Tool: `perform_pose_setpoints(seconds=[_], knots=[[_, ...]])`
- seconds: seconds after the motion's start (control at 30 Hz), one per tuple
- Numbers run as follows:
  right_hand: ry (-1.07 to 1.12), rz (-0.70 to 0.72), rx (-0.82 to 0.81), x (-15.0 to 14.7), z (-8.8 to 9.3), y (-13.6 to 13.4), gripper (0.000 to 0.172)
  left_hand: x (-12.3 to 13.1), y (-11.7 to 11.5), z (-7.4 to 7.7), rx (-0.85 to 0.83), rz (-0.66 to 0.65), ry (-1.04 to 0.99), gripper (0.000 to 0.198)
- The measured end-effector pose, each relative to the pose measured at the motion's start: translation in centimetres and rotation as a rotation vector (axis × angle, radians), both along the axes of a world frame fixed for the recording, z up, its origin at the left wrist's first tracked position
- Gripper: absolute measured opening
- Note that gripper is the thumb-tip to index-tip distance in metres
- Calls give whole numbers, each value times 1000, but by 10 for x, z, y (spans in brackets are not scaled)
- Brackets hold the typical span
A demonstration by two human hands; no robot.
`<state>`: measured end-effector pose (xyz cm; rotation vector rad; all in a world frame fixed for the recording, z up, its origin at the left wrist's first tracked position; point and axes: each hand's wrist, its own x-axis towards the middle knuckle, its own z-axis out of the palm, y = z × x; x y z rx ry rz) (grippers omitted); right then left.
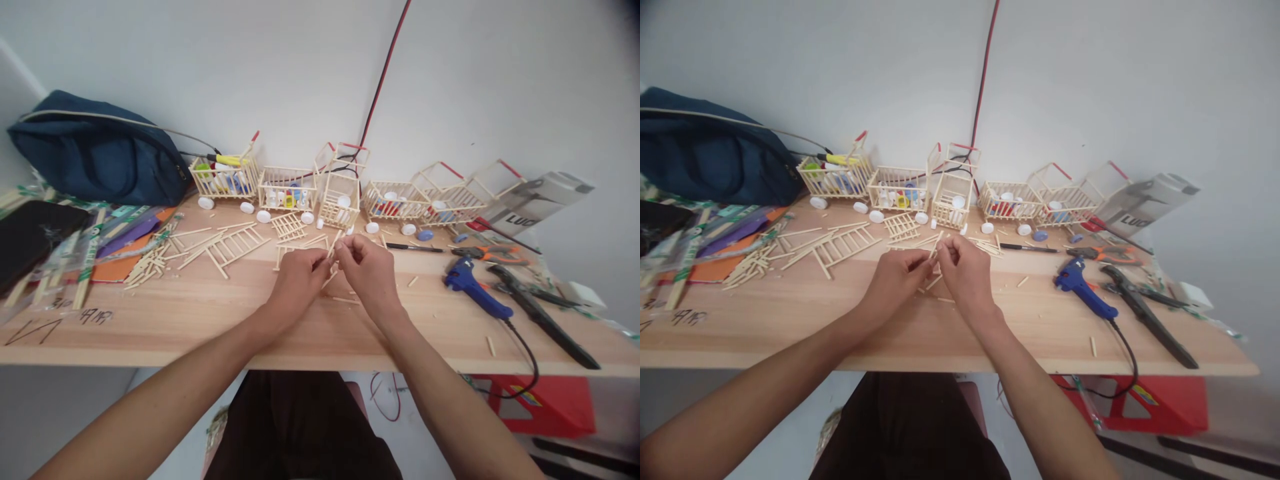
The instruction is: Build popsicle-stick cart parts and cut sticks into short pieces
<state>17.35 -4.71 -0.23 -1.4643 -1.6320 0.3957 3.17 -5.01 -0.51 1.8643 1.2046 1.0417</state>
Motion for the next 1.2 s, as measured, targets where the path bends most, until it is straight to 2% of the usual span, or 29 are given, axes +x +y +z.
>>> perform_pose_setpoints(seconds=[0.2, 0.5, 0.67, 0.87, 1.03, 1.2], knots=[[-22, -20, 58, 0, -1, -1, 18, -1, 3, -1, -137, -118, -118, 36], [-110, 48, 85, 12, -4, 0, 16, -6, 15, -1, -343, -296, -254, 37], [-57, 119, 47, 15, -5, 2, 23, -7, 16, -1, -293, -209, -212, 36], [49, 124, -52, 16, -8, 7, 16, -5, 13, -2, -241, -151, -128, 36], [106, 196, -99, 21, -6, 8, 17, -5, 13, 1, -246, -181, -124, 36], [-24, 168, -25, 22, -2, 4, 16, -5, 13, 0, -303, -223, -166, 36]])
